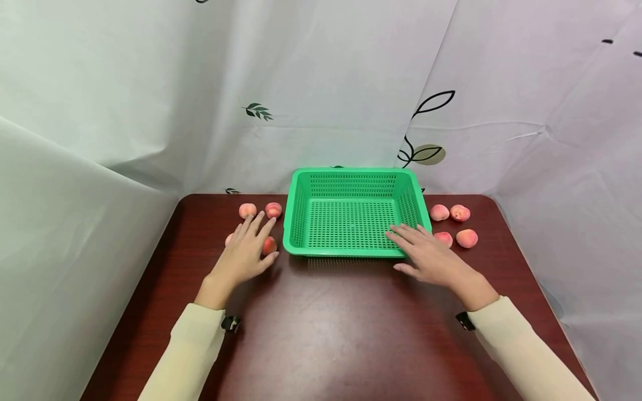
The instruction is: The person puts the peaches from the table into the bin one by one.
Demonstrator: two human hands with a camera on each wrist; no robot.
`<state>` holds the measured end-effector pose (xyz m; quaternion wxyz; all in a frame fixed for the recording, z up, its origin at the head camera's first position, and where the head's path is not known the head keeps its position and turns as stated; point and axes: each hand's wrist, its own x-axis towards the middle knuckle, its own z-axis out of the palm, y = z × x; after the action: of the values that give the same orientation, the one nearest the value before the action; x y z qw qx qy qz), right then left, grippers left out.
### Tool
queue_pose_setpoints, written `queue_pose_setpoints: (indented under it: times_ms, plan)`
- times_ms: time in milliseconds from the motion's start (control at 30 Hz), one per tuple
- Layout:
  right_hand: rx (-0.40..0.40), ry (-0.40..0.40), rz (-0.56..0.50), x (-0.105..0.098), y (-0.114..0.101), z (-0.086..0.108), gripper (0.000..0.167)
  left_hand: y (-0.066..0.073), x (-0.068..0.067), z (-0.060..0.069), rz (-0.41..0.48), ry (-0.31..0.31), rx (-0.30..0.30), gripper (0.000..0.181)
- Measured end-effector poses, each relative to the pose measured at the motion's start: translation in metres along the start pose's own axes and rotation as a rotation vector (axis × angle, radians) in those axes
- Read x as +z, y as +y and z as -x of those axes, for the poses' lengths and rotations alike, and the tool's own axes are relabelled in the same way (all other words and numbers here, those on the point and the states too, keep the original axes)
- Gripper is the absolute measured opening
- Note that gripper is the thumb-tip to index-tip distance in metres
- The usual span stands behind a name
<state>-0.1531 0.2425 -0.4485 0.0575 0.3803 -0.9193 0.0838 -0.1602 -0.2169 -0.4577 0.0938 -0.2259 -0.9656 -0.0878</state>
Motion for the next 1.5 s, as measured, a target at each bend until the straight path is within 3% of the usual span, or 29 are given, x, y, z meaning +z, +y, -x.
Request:
queue_pose_setpoints:
  times_ms: [233,500,767,1000,1500]
  plan:
    - [-0.055,0.029,0.009,0.008,0.002,-0.003,0.067,-0.004,0.011,-0.007,0.033,-0.027,0.010,0.079]
    - [-0.094,0.060,0.019,0.010,0.001,-0.007,0.059,-0.008,0.017,-0.009,0.009,-0.092,0.008,0.075]
    - [-0.078,0.048,0.036,0.012,-0.001,-0.005,0.049,-0.010,0.027,-0.012,-0.016,-0.130,0.012,0.075]
    - [-0.066,0.041,0.122,0.014,-0.002,-0.007,0.025,-0.011,0.034,-0.014,-0.010,-0.140,0.008,0.074]
    - [-0.041,0.038,0.134,0.014,-0.003,-0.009,0.024,-0.012,0.044,-0.015,-0.005,-0.119,0.038,0.061]
